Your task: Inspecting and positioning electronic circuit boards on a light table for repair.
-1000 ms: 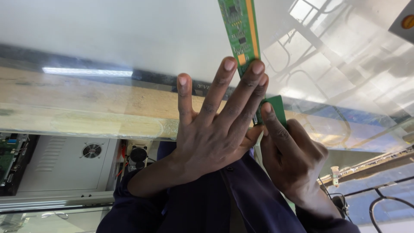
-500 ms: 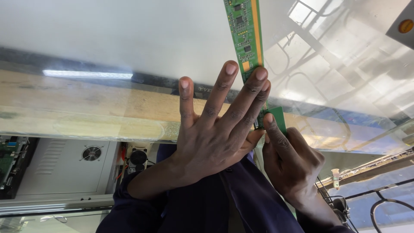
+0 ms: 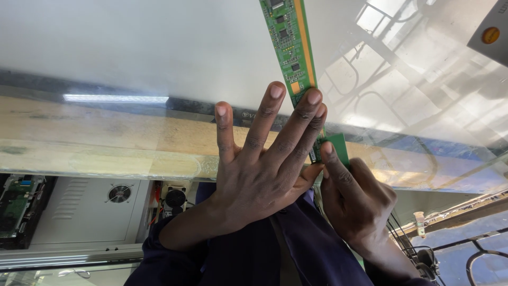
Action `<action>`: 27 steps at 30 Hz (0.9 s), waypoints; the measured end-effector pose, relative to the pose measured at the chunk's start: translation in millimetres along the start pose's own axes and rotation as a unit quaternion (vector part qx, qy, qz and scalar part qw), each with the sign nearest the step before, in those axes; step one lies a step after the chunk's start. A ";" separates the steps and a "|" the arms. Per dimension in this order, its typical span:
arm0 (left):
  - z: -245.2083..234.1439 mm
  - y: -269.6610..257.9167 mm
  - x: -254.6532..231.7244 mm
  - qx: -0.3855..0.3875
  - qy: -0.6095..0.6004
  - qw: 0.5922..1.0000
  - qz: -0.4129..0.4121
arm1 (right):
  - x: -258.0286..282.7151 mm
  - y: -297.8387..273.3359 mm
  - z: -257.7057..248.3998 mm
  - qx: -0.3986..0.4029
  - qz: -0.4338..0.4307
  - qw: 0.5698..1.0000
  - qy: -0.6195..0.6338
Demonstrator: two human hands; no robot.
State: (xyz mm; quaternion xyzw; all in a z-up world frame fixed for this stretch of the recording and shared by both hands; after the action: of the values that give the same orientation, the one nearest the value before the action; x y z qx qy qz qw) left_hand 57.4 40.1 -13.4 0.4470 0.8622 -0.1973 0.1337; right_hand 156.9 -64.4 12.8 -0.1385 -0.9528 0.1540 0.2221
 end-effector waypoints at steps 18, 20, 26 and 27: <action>1.0 1.2 -7.0 -0.003 -0.014 1.000 -0.009 | -10.8 -19.9 2.9 0.010 0.001 1.000 0.003; 3.2 1.2 -7.6 0.010 -0.020 1.000 -0.007 | -14.9 -27.9 5.2 0.021 0.012 1.000 -0.004; 3.1 1.3 -9.5 0.021 -0.027 0.999 -0.004 | -15.3 -29.5 5.5 0.017 0.012 1.000 0.021; 3.7 1.5 -9.7 0.019 -0.024 1.000 -0.005 | -15.4 -30.7 6.0 0.014 0.011 1.000 0.019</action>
State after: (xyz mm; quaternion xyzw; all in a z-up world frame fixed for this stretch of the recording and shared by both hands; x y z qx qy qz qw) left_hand 64.4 32.2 -13.1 0.4406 0.8570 -0.2250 0.1445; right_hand 161.3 -99.0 12.7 -0.1492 -0.9443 0.1674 0.2408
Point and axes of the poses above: each hand's wrist, its own y-axis towards the middle knuckle, its own z-axis out of the palm, x = y × z, the point moved 7 cm from there along y, towards the middle knuckle, and after that the axes turned 7 degrees about x, right-handed, at the moved point
